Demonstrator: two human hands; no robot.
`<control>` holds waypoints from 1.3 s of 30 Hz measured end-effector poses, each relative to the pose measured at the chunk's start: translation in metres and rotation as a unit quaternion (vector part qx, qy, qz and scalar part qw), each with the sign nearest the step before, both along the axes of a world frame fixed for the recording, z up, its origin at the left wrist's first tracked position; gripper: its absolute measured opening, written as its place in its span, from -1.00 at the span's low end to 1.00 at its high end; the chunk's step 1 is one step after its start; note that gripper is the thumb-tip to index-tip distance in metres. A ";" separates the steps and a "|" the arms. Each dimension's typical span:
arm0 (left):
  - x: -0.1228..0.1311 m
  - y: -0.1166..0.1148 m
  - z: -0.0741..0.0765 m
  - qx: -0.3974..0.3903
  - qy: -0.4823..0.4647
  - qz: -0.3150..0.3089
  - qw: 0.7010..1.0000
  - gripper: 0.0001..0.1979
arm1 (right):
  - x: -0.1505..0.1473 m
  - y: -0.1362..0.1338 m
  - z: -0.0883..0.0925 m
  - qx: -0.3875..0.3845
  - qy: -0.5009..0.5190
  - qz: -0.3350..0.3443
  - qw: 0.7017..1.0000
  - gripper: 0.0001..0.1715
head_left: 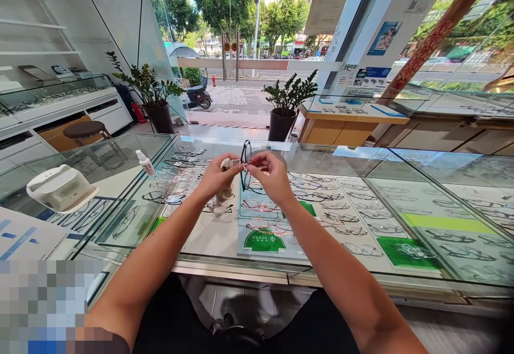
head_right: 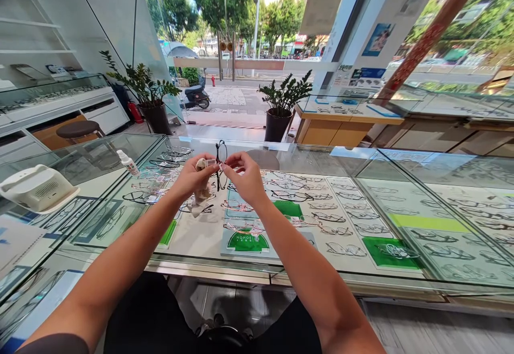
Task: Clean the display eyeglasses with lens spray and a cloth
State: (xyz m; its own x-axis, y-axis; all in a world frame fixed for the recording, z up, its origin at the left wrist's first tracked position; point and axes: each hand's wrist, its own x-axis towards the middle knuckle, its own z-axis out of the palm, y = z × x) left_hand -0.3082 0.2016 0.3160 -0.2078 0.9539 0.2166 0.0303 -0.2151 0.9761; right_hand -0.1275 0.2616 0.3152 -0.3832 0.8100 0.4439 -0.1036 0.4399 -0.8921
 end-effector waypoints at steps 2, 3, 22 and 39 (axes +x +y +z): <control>0.000 0.000 0.000 0.006 0.007 0.002 1.000 -0.48 | 0.000 0.003 -0.001 -0.060 0.005 0.017 0.998 -0.62; -0.001 0.000 0.000 0.011 0.012 0.003 1.000 -0.47 | 0.001 0.005 -0.001 -0.092 0.008 0.029 0.995 -0.59; -0.025 0.014 -0.014 0.109 0.208 0.160 0.959 -0.76 | 0.006 0.013 0.006 -0.240 0.073 0.107 0.962 -0.73; -0.037 0.006 -0.003 0.297 0.340 0.367 0.814 -0.72 | 0.009 0.017 0.010 -0.273 0.162 0.091 0.944 -0.65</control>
